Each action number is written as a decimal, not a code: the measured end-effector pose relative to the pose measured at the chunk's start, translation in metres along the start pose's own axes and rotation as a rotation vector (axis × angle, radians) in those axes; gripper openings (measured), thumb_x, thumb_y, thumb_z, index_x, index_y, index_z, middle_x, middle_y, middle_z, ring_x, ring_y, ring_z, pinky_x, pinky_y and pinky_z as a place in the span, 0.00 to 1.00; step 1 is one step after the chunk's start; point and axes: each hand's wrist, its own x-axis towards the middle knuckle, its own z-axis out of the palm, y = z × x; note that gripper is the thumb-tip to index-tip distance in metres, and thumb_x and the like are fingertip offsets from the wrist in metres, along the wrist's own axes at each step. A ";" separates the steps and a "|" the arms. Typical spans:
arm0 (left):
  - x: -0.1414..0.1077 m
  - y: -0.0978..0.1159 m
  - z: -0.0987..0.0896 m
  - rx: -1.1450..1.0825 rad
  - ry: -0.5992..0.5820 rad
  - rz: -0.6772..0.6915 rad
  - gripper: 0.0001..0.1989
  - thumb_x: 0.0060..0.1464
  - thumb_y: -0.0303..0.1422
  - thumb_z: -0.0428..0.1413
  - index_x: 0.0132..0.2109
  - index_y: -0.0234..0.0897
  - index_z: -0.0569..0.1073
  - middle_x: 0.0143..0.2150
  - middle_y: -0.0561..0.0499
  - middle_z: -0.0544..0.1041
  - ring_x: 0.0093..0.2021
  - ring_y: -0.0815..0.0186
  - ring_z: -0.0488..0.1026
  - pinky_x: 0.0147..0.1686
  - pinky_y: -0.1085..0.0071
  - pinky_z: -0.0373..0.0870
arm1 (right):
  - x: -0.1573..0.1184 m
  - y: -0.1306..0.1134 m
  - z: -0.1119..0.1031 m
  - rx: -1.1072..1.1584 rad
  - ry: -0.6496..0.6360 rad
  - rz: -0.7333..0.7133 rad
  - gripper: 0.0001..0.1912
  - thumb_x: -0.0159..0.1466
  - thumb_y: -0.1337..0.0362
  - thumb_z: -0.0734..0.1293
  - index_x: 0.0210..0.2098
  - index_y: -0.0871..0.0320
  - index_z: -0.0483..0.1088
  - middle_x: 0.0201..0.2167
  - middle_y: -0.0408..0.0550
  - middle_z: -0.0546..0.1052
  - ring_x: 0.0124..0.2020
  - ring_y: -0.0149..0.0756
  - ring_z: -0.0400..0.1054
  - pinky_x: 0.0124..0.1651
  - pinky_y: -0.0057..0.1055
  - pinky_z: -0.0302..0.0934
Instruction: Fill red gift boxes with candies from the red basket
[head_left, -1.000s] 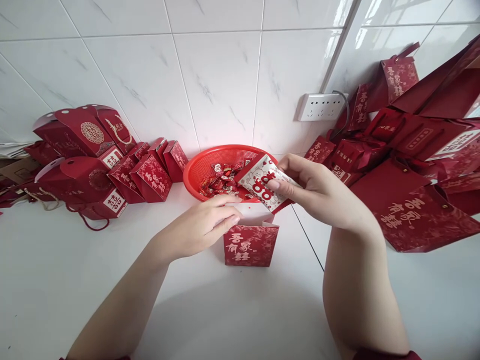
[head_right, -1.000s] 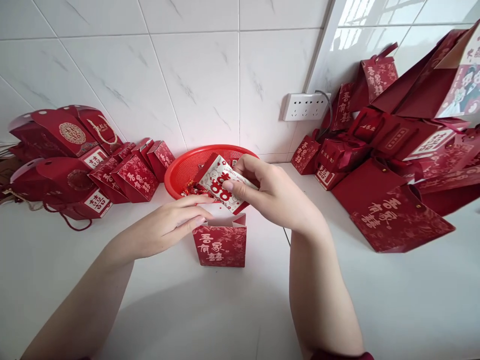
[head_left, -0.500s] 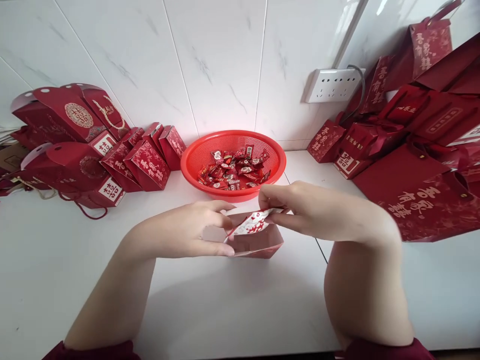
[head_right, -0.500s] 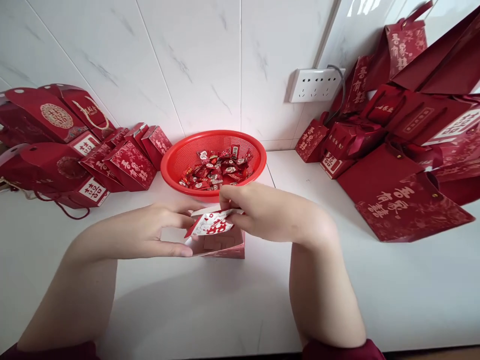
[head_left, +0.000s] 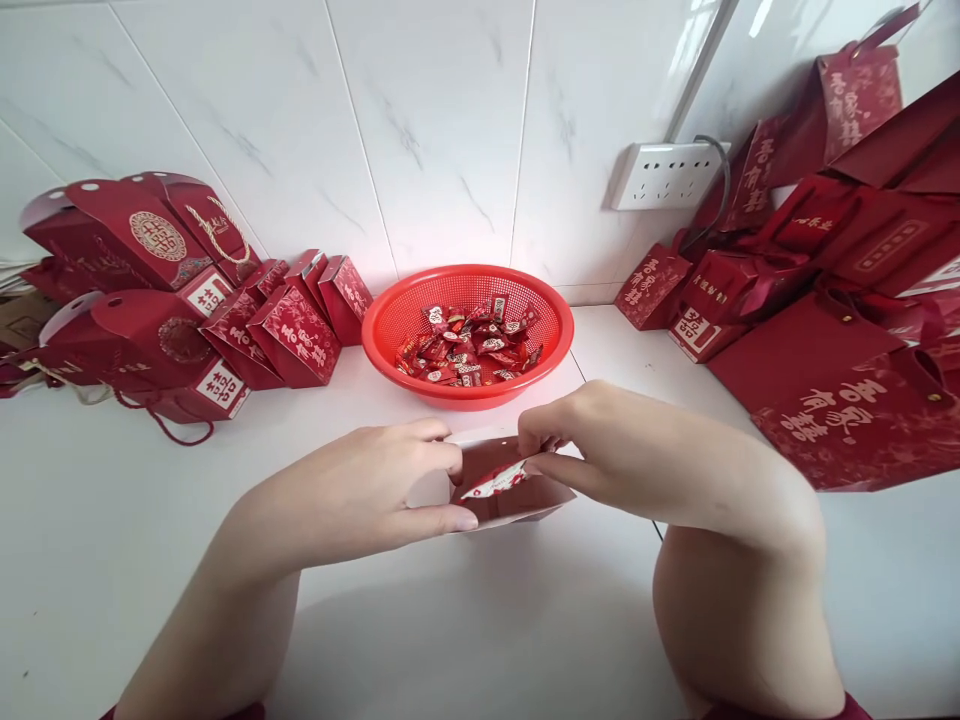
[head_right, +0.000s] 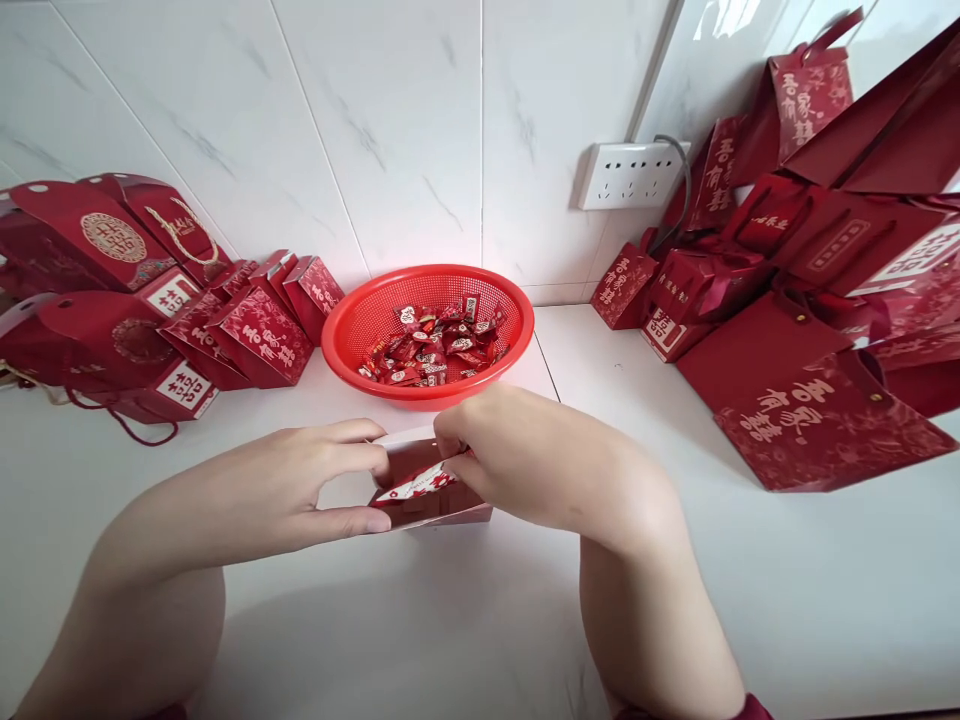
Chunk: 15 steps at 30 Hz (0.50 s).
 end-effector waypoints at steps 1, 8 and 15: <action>0.000 0.000 0.000 -0.011 0.005 -0.003 0.19 0.62 0.50 0.49 0.34 0.41 0.73 0.35 0.53 0.70 0.30 0.68 0.68 0.28 0.71 0.57 | 0.002 -0.001 0.000 -0.008 0.000 -0.002 0.12 0.64 0.69 0.60 0.26 0.57 0.70 0.21 0.40 0.71 0.21 0.27 0.58 0.23 0.27 0.46; 0.000 -0.003 0.004 -0.116 0.133 -0.048 0.23 0.65 0.46 0.45 0.29 0.39 0.74 0.35 0.49 0.73 0.31 0.64 0.71 0.32 0.69 0.62 | 0.015 -0.012 0.014 -0.238 -0.037 -0.137 0.15 0.61 0.76 0.59 0.20 0.59 0.65 0.18 0.42 0.69 0.20 0.28 0.54 0.26 0.32 0.43; -0.001 -0.004 0.006 -0.208 0.158 -0.096 0.21 0.63 0.45 0.46 0.30 0.40 0.74 0.35 0.50 0.78 0.30 0.63 0.73 0.30 0.68 0.63 | 0.017 -0.010 0.016 -0.331 -0.005 -0.108 0.15 0.58 0.75 0.59 0.17 0.59 0.60 0.14 0.43 0.63 0.19 0.29 0.50 0.26 0.33 0.44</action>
